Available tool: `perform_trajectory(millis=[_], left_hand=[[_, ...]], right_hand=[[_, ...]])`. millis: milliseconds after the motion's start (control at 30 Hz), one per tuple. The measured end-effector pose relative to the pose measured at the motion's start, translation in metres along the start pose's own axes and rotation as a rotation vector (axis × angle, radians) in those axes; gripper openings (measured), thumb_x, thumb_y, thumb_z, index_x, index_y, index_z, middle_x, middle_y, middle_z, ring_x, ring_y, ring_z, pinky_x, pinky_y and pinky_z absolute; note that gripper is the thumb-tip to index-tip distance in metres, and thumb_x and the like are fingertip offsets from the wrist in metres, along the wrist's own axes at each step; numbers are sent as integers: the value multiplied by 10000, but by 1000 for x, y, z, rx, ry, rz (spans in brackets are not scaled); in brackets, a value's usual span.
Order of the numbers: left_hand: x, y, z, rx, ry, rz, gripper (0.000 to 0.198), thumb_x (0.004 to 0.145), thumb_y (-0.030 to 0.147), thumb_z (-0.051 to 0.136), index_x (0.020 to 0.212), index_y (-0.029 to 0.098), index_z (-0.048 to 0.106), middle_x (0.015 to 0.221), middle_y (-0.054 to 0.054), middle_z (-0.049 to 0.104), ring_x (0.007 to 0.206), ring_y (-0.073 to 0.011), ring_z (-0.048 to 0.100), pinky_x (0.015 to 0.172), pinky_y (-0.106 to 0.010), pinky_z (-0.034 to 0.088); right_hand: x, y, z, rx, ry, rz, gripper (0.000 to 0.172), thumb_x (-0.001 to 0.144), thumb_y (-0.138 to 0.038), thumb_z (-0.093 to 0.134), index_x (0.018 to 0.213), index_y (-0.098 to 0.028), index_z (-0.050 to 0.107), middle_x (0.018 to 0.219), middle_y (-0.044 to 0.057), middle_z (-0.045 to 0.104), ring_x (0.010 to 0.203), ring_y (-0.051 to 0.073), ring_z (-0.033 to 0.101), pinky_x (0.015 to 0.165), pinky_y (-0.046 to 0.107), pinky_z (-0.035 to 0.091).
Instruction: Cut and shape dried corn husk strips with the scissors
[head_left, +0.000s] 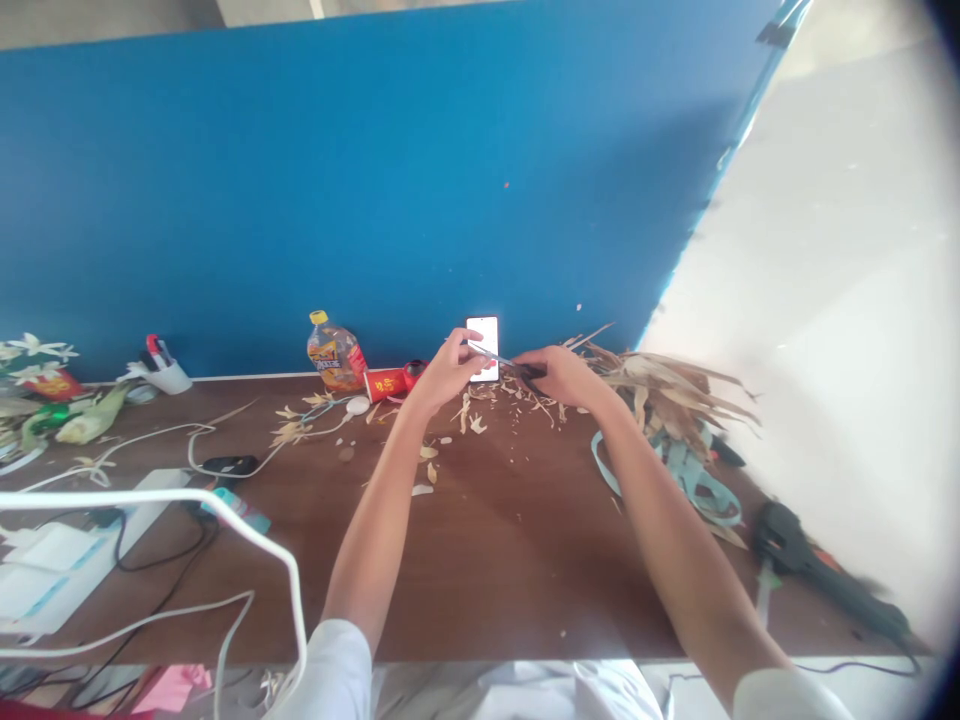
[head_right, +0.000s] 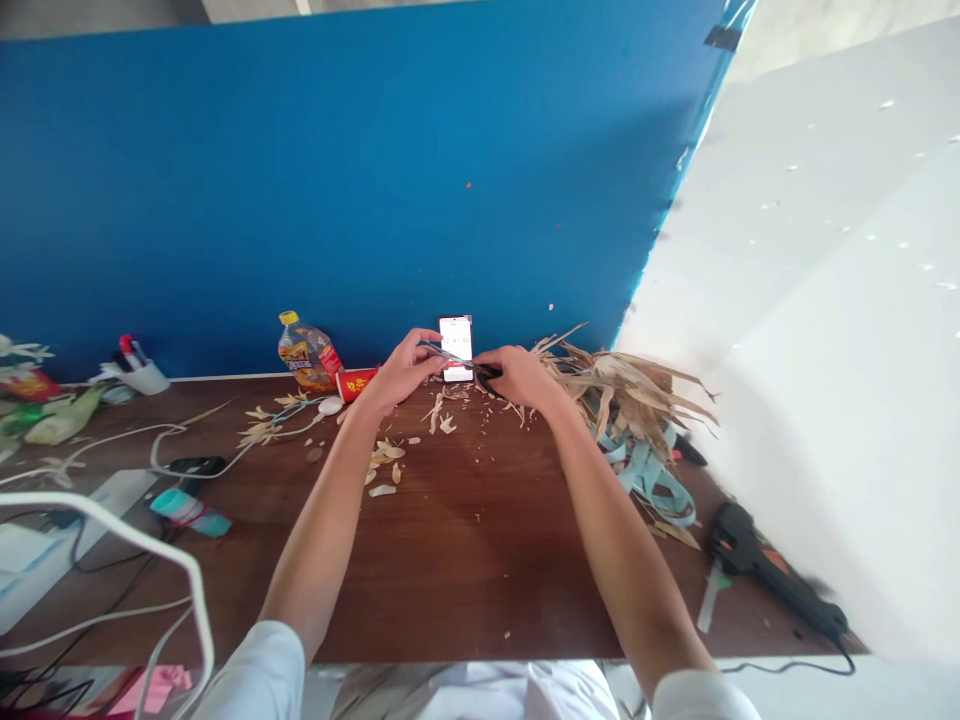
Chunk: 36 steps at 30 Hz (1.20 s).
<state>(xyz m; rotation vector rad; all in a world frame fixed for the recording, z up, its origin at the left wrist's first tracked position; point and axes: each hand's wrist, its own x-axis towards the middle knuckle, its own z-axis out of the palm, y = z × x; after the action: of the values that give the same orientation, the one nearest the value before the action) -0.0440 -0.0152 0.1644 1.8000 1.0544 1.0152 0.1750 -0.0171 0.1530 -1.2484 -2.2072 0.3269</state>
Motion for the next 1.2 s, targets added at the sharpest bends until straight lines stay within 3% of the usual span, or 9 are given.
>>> perform_trajectory(millis=[133,267,433,600,733,1000,1200], left_hand=[[2,-2,2,-62,-18,-18,294,848,349,545,1087,178,539,942,-83,637,805,-165,621,647,-265,465],[2,-4,2,-14,-13,12,283,857,399,537,955,146,614,814,-81,642,708,-142,601,613,-249,456],[-1,0,2,-35,-44,-45,306,854,441,534,910,146,593,746,-70,632,600,-127,580,544,-242,446],[0,2,1,-37,81,-24,250,833,380,564,885,140,609,742,-60,616,626,-118,565,552,-226,435],[2,-2,2,-33,104,-21,223,805,362,583,832,146,630,726,-34,588,606,-100,519,546,-214,409],[5,-3,9,-128,118,-70,156,804,265,543,868,140,612,863,-82,652,708,-131,590,575,-219,441],[4,0,11,-144,176,-46,149,780,246,565,857,131,618,779,-67,646,655,-113,562,574,-218,431]], right_hand=[[-1,-1,-2,-8,5,-1,322,718,-229,543,972,-222,742,690,2,657,586,126,479,548,235,292],[-2,-3,-6,-12,-3,-4,288,731,-243,540,929,-207,745,662,9,638,572,120,465,543,237,281],[-3,-1,-9,-38,-31,-15,286,741,-242,504,901,-191,736,631,9,611,553,114,448,535,244,274],[-3,5,-8,-37,-3,6,283,745,-242,492,887,-173,726,653,24,622,574,131,485,538,248,294],[-2,5,-6,-57,23,-5,277,742,-213,507,916,-182,720,693,30,646,586,138,495,549,248,297],[6,-8,12,-103,140,-38,336,733,-207,553,1049,-210,668,775,26,672,637,147,520,588,237,304],[8,-12,24,-100,173,-8,299,721,-213,553,995,-225,672,713,5,647,614,142,498,564,239,283]])
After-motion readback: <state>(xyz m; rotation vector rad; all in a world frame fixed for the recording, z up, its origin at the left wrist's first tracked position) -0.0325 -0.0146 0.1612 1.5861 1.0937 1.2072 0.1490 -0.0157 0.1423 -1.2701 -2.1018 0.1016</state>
